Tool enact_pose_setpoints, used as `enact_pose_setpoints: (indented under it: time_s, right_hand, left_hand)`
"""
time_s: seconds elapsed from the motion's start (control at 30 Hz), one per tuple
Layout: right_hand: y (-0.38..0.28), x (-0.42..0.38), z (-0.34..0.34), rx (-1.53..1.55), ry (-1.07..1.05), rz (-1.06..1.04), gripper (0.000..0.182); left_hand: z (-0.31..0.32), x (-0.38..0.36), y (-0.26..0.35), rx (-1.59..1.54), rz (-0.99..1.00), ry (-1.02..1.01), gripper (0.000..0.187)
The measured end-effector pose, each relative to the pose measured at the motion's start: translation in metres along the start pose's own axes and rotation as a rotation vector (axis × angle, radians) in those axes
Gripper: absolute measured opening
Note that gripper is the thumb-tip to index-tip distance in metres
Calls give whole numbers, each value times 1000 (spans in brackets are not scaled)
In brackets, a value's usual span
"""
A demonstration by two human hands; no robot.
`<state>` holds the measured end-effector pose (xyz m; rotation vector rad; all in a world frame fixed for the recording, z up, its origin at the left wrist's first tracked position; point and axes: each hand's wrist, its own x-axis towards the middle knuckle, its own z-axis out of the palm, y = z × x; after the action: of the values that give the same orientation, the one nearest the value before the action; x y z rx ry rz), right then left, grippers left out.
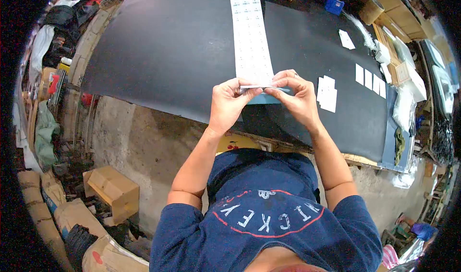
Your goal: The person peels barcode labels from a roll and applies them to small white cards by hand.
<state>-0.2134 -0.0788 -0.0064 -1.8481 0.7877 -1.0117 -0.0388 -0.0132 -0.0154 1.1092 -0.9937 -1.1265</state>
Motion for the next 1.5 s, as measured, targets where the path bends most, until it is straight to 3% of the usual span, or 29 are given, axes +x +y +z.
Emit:
enact_pose_setpoints:
  time_s: [0.4, 0.57, 0.93, 1.03, 1.1, 1.2, 1.27, 1.5]
  right_hand:
    - [3, -1, -3, -38, 9, -30, 14]
    - [-29, 2, -15, -320, -27, -195, 20]
    - [-35, 9, -19, -338, -139, -74, 8]
    - [-35, 7, -19, -364, -137, -92, 6]
    - [-35, 6, -19, -371, -134, -100, 6]
    - [-31, 5, -22, -464, -95, -223, 10]
    - [-21, 7, -22, -590, -38, -568, 16]
    - [-10, -1, -18, -684, 65, -744, 27]
  left_hand:
    - [2, 0, -3, 53, 32, 9, 9]
    - [7, 1, -5, 69, 66, 6, 11]
    - [5, 1, -8, 153, 73, -44, 13]
    - [0, 2, -1, 297, 22, -88, 14]
    - [-3, 3, 6, 110, -28, -235, 22]
    - [-3, 4, 7, -33, -26, -228, 34]
    - [-2, 5, 6, -77, -58, -203, 40]
    - [6, 5, 9, -148, -93, -160, 53]
